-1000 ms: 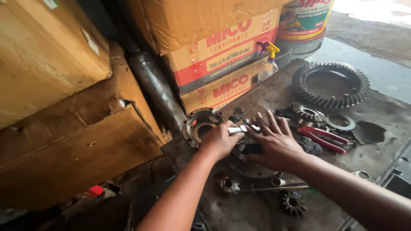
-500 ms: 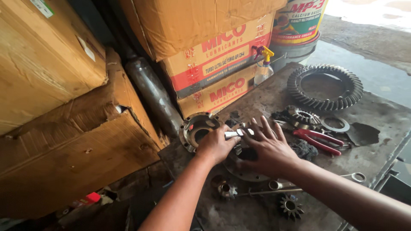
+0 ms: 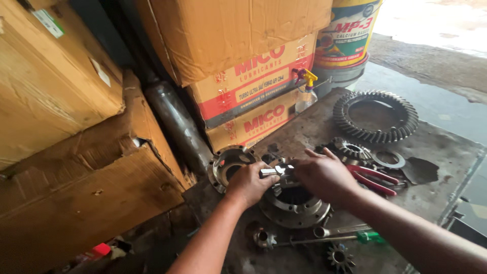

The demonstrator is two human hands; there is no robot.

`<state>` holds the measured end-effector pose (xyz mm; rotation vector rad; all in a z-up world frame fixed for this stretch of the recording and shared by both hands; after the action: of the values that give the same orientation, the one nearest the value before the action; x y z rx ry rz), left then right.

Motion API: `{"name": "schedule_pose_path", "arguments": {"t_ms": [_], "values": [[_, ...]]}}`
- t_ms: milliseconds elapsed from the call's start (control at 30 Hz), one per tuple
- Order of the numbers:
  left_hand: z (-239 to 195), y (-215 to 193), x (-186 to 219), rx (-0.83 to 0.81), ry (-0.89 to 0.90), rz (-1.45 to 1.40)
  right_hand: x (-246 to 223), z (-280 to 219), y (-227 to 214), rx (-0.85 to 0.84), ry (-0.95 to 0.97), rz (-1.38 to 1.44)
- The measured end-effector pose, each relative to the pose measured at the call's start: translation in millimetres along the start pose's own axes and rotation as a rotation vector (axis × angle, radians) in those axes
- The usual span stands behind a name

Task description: The person assembles a differential gear assembly by hand. They place components into a metal housing, insert a central shaft through the gears, and use a small metal pin to secure the assembly.

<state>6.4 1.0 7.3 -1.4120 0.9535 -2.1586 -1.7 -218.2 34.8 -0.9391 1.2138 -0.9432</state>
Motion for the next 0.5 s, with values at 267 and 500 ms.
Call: {"name": "schedule_pose_path", "arguments": {"t_ms": [267,500], "values": [[-5,-5,-12,0.024,0.055,-0.019,-7,-7,-7,0.065,0.098,0.246],[-1,4,-17,-0.047,-0.075,-0.156,-25,-19,30,0.057,-0.238,-0.071]]}}
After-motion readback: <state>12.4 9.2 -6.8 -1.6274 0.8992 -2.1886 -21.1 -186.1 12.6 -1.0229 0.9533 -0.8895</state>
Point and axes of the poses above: each hand's wrist, its own z-axis towards the middle knuckle, its own y-axis out of the palm, x = y × z, the point moved 1 cm from there along z, towards the middle knuckle, and after that the axes turned 13 degrees about y, right-handed, at the moved point
